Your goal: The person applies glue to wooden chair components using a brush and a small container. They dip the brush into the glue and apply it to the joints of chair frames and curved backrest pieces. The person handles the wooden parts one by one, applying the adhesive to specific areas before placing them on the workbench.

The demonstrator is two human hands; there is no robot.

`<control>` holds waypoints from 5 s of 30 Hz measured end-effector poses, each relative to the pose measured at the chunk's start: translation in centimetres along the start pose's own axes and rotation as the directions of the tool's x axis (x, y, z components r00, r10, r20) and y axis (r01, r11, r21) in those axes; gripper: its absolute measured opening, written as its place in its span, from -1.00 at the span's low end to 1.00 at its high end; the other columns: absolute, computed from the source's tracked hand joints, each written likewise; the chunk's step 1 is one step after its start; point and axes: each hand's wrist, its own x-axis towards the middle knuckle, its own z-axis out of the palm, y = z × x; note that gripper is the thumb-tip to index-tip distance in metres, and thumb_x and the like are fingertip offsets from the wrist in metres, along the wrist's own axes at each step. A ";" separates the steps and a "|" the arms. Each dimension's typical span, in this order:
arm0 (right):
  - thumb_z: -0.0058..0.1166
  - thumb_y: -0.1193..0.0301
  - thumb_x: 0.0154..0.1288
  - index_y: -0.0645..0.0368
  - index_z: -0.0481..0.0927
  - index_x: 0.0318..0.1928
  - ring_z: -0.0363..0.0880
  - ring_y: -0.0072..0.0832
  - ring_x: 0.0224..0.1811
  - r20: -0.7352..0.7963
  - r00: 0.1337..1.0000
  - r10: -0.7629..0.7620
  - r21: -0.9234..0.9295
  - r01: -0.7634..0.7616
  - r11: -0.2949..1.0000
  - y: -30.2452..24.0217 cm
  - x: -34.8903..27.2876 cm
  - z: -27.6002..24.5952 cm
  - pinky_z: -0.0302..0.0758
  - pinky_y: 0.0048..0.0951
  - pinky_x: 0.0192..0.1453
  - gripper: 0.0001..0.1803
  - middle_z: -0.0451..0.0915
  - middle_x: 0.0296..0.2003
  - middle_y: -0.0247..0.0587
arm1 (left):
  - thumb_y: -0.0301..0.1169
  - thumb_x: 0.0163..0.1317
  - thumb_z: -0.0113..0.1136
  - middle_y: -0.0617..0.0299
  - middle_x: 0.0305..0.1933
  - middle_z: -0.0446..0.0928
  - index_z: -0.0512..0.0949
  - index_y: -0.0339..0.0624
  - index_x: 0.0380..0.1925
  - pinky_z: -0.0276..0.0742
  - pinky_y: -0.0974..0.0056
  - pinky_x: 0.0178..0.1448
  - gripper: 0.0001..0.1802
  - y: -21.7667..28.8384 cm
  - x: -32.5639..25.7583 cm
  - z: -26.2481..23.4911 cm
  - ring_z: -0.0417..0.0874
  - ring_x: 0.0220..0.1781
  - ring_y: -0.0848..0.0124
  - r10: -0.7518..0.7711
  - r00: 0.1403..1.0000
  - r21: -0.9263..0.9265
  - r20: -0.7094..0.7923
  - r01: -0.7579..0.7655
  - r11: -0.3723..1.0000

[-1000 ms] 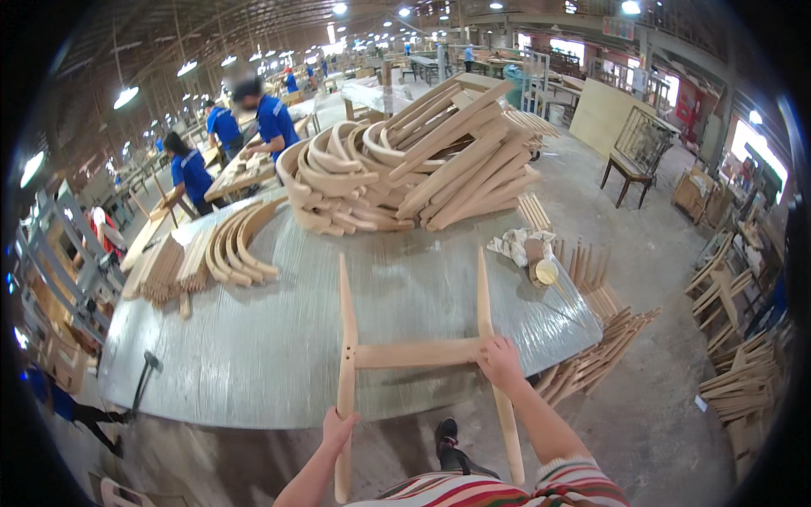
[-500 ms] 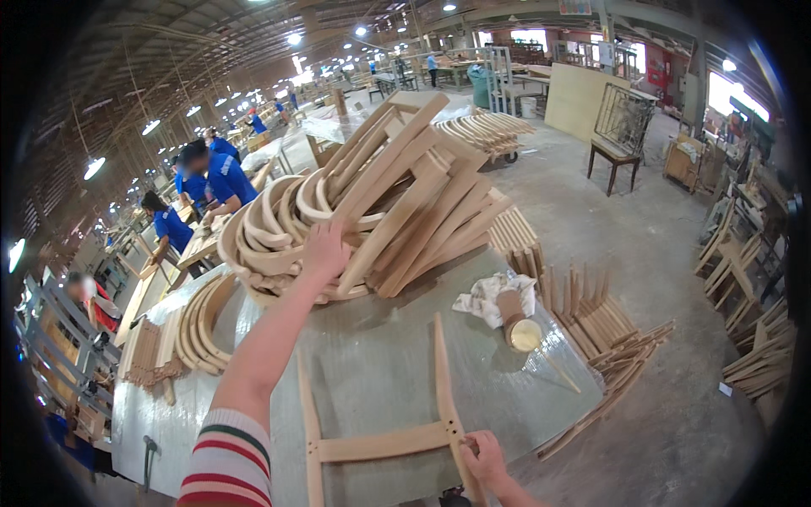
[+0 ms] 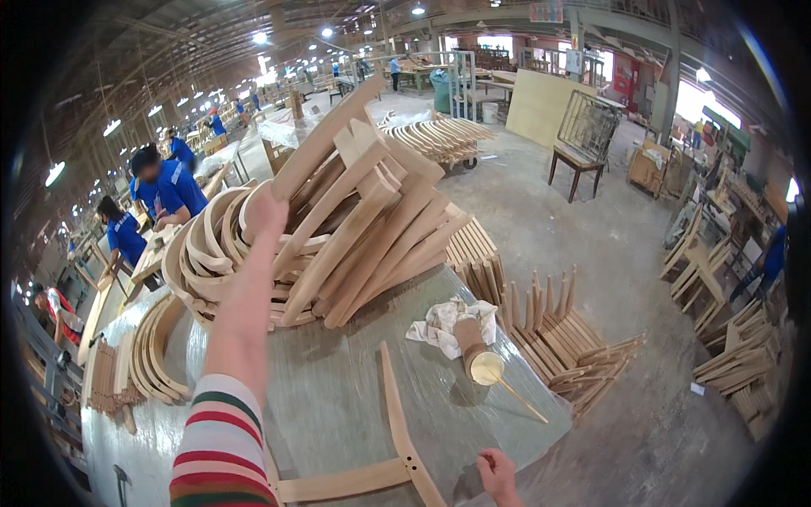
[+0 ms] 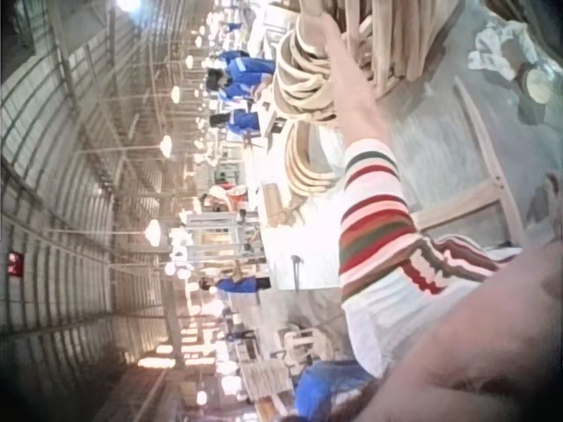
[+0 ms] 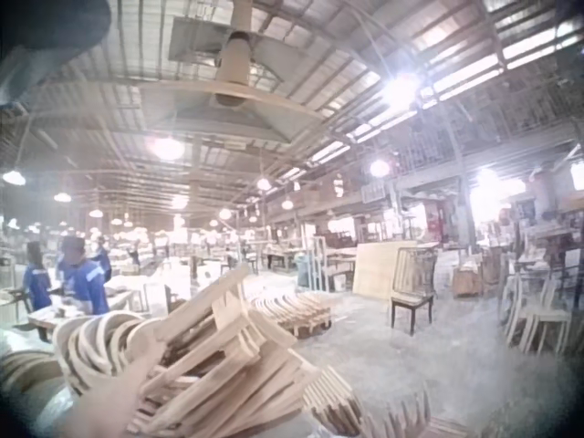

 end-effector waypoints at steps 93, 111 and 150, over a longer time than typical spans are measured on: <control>-0.07 0.44 0.34 0.23 0.42 -0.18 0.43 -0.64 -0.47 -0.129 0.977 -0.167 0.617 0.211 0.758 -8.2 8.6 -7.1 0.41 -0.61 -0.36 -0.88 0.52 -0.45 -0.26 | -0.33 0.23 0.10 0.26 -0.28 0.49 0.38 -0.12 -0.24 0.61 0.19 -0.25 -0.82 9.7 -42.8 8.2 0.59 -0.32 0.40 0.057 0.161 -0.163 0.985 0.986 0.038; 0.00 0.45 0.30 0.25 0.47 -0.29 0.50 -0.63 -0.51 0.623 0.479 -0.619 0.266 0.614 0.743 -25.0 -11.0 13.4 0.39 -0.58 -0.40 -0.89 0.55 -0.54 -0.28 | -0.10 0.38 -0.25 0.05 0.07 0.44 0.32 -0.18 0.11 0.53 -0.04 0.07 -0.53 -19.3 -49.8 -23.6 0.53 0.05 0.13 -0.070 0.328 -0.294 0.942 0.709 -0.641; 0.10 0.28 0.23 0.09 0.39 -0.51 0.44 -0.59 -0.64 0.854 0.511 0.096 0.273 -0.599 0.753 -20.0 -7.7 34.7 0.38 -0.58 -0.63 -0.74 0.47 -0.62 -0.31 | -0.18 0.40 -0.31 0.07 0.11 0.38 0.29 -0.21 0.10 0.42 -0.20 0.15 -0.57 -29.4 -45.7 -22.7 0.46 0.13 0.14 -0.521 0.350 -0.623 0.779 0.330 -0.709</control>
